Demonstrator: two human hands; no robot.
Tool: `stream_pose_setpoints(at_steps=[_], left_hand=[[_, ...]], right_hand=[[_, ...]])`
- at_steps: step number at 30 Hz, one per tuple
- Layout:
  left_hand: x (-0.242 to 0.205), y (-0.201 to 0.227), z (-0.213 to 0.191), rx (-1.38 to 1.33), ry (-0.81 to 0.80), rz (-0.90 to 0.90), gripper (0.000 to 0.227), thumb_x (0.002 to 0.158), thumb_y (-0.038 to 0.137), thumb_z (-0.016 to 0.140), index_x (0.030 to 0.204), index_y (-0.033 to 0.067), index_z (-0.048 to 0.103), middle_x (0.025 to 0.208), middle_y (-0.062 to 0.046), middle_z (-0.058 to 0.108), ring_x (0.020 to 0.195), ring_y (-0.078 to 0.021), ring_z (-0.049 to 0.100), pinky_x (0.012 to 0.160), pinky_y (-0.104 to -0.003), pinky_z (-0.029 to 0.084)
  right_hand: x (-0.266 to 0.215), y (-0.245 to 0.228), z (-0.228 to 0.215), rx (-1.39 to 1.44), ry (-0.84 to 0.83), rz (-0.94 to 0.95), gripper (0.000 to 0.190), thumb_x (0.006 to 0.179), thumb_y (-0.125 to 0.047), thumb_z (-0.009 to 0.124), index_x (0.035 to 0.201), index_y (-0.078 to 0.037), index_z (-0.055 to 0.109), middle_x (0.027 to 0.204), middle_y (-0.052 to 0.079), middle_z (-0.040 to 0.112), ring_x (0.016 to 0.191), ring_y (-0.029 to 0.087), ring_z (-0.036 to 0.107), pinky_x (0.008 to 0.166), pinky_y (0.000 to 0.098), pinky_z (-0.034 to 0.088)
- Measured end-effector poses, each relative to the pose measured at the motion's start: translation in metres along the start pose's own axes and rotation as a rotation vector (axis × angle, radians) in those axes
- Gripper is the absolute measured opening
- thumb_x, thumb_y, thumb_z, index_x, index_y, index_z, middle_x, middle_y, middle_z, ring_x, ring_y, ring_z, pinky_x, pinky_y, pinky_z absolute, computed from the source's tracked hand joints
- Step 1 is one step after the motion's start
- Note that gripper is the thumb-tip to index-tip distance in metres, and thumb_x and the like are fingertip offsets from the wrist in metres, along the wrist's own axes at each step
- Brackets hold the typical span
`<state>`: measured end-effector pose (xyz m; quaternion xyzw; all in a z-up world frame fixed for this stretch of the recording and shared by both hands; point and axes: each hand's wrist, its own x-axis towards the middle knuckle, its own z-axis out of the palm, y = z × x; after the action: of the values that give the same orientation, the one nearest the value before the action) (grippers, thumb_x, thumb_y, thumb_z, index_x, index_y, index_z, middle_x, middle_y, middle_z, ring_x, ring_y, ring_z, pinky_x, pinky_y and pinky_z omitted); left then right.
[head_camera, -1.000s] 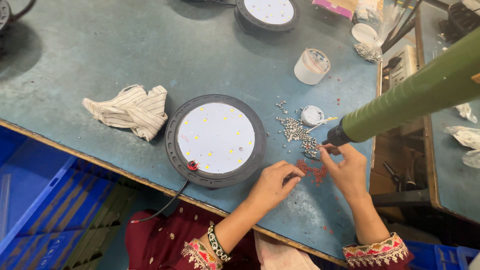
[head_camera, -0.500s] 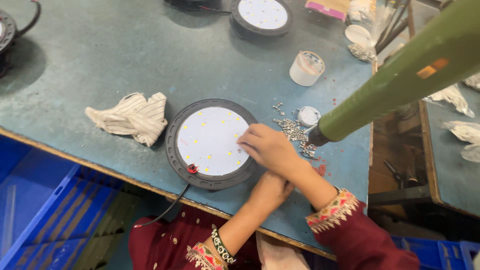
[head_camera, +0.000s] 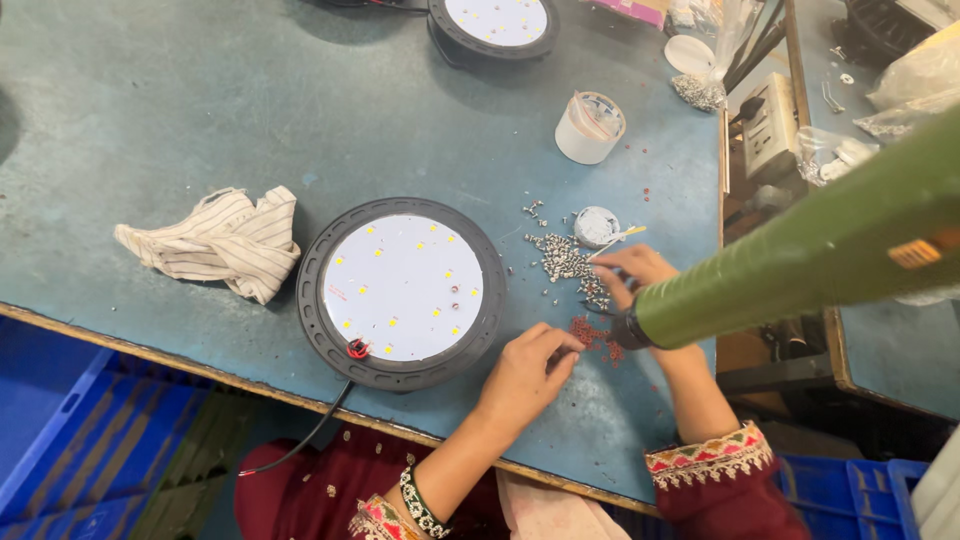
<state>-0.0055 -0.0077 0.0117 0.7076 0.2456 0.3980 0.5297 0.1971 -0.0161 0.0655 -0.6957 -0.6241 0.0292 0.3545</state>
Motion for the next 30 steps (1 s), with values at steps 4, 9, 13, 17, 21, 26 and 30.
stream_pose_setpoints(at_steps=[4,9,13,17,21,26,30], left_hand=[[0.001,0.001,-0.002,-0.003,-0.012,0.002,0.012,0.09,0.007,0.07,0.102,0.007,0.072,0.09,-0.008,0.066,0.071,-0.021,0.064,0.067,-0.033,0.053],[0.0,0.0,-0.001,-0.005,-0.013,0.002,0.012,0.09,0.007,0.07,0.102,0.0065,0.071,0.089,-0.008,0.065,0.071,-0.0209,0.063,0.067,-0.033,0.053],[0.001,-0.002,-0.001,-0.009,-0.011,0.004,0.013,0.09,0.007,0.07,0.103,0.0063,0.071,0.089,-0.008,0.065,0.071,-0.0208,0.064,0.067,-0.033,0.053],[0.002,-0.003,0.0,-0.028,-0.012,-0.031,0.012,0.091,0.008,0.07,0.103,0.0065,0.072,0.089,-0.008,0.065,0.071,-0.0192,0.064,0.068,-0.031,0.053],[0.003,-0.006,-0.001,-0.066,0.028,-0.046,0.012,0.091,0.009,0.071,0.103,0.0071,0.073,0.091,-0.006,0.067,0.072,-0.0153,0.066,0.069,-0.028,0.054],[0.006,-0.01,0.0,-0.295,0.047,-0.212,0.013,0.094,0.009,0.067,0.106,0.0039,0.069,0.098,-0.004,0.066,0.081,-0.0113,0.069,0.072,-0.027,0.057],[0.006,-0.012,0.003,-0.346,0.085,-0.233,0.012,0.099,0.011,0.063,0.107,0.0018,0.064,0.1,-0.004,0.065,0.083,-0.011,0.069,0.074,-0.026,0.058]], right_hand=[[-0.005,0.032,-0.009,-0.154,-0.104,0.092,0.018,0.091,-0.023,0.074,0.106,-0.013,0.079,0.094,0.006,0.07,0.071,0.019,0.067,0.07,0.0332,0.054],[-0.008,0.036,0.008,-0.139,-0.168,0.041,0.018,0.087,-0.021,0.077,0.103,-0.015,0.079,0.092,0.006,0.071,0.071,0.021,0.067,0.07,0.0351,0.054],[-0.011,0.021,0.014,-0.086,-0.173,-0.004,0.016,0.086,-0.019,0.077,0.102,-0.015,0.079,0.092,0.006,0.07,0.07,0.021,0.067,0.067,0.0335,0.054],[-0.011,0.013,0.01,-0.091,-0.18,-0.02,0.013,0.087,-0.017,0.076,0.1,-0.015,0.078,0.092,0.004,0.07,0.07,0.019,0.067,0.064,0.0304,0.053],[-0.015,0.022,0.012,0.099,-0.17,0.065,0.012,0.088,-0.014,0.077,0.1,-0.012,0.079,0.096,0.003,0.071,0.073,0.015,0.066,0.066,0.0285,0.054],[-0.023,0.044,0.013,0.887,-0.32,0.199,0.011,0.088,-0.002,0.078,0.097,-0.001,0.073,0.099,0.006,0.068,0.085,0.013,0.065,0.071,0.0282,0.054],[-0.03,0.05,0.01,0.974,-0.49,0.191,0.012,0.083,0.003,0.078,0.092,-0.001,0.07,0.096,0.008,0.068,0.084,0.016,0.07,0.068,0.0296,0.058]])
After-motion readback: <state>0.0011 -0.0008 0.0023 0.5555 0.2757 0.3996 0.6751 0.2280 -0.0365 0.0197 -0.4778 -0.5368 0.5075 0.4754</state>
